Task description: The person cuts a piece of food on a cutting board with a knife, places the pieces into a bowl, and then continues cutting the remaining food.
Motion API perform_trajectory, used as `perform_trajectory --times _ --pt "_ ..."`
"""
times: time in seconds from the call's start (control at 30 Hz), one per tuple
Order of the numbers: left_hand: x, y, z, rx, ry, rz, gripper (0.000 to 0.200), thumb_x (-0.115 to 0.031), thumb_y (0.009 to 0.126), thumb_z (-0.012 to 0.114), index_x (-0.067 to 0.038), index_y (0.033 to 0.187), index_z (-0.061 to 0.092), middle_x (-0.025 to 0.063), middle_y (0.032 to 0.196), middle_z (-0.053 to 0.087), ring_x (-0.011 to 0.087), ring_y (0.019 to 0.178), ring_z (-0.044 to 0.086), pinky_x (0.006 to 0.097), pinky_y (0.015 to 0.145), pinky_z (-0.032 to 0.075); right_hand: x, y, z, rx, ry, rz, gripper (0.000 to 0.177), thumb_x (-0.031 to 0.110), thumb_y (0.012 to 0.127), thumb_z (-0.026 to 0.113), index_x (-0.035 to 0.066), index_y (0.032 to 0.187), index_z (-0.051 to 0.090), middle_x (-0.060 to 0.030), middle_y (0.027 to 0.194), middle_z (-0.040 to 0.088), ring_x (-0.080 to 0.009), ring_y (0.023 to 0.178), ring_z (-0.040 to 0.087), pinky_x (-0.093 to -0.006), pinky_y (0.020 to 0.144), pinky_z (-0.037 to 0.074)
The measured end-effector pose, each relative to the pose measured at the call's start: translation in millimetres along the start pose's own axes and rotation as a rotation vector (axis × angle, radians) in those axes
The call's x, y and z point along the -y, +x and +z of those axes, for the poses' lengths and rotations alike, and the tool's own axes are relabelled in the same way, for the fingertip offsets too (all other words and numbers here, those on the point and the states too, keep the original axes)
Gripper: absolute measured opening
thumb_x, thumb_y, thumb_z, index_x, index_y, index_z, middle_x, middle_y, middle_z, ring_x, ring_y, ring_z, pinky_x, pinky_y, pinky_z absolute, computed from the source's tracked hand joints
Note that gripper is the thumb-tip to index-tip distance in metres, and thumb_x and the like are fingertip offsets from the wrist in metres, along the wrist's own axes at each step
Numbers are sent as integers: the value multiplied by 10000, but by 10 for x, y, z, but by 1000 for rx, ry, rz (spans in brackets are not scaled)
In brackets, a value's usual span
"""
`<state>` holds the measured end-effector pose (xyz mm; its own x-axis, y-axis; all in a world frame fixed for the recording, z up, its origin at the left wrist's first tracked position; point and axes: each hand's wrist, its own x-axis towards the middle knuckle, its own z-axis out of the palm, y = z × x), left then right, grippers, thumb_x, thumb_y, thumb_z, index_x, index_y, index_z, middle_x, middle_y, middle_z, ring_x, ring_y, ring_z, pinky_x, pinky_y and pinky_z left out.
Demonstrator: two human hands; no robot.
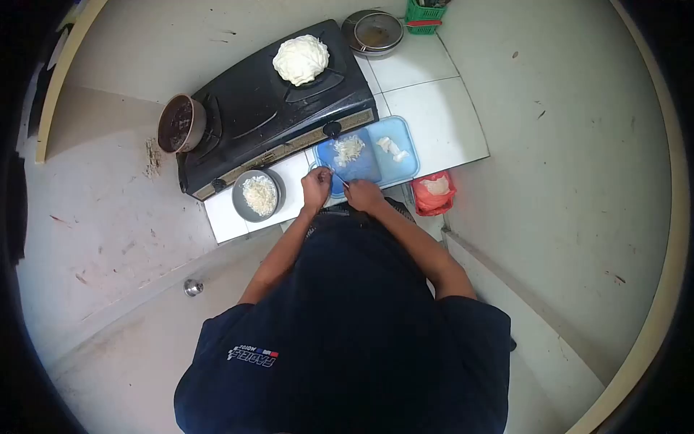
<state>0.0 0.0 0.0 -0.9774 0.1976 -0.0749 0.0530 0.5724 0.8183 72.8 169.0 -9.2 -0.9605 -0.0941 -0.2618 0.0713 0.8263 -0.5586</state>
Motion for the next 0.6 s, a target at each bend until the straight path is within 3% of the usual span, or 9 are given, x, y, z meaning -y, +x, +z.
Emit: perform_trajectory --times 0.5,0.6 --pt "-90 -15 -39 -14 -55 24 105 -26 917 654 34 926 739 181 806 737 233 732 740 339 682 557 35 -80 -36 7 10 3 469 398 1013 522 -34 901 667 -297 767 678 -490 729 682 -585 704 552" --pt "-25 1 -8 -21 -28 40 93 4 901 640 47 904 723 216 805 710 284 696 711 367 659 544 21 -4 26 -2 33 -11 475 394 1012 523 -40 887 669 -297 765 678 -493 720 680 -584 698 555"
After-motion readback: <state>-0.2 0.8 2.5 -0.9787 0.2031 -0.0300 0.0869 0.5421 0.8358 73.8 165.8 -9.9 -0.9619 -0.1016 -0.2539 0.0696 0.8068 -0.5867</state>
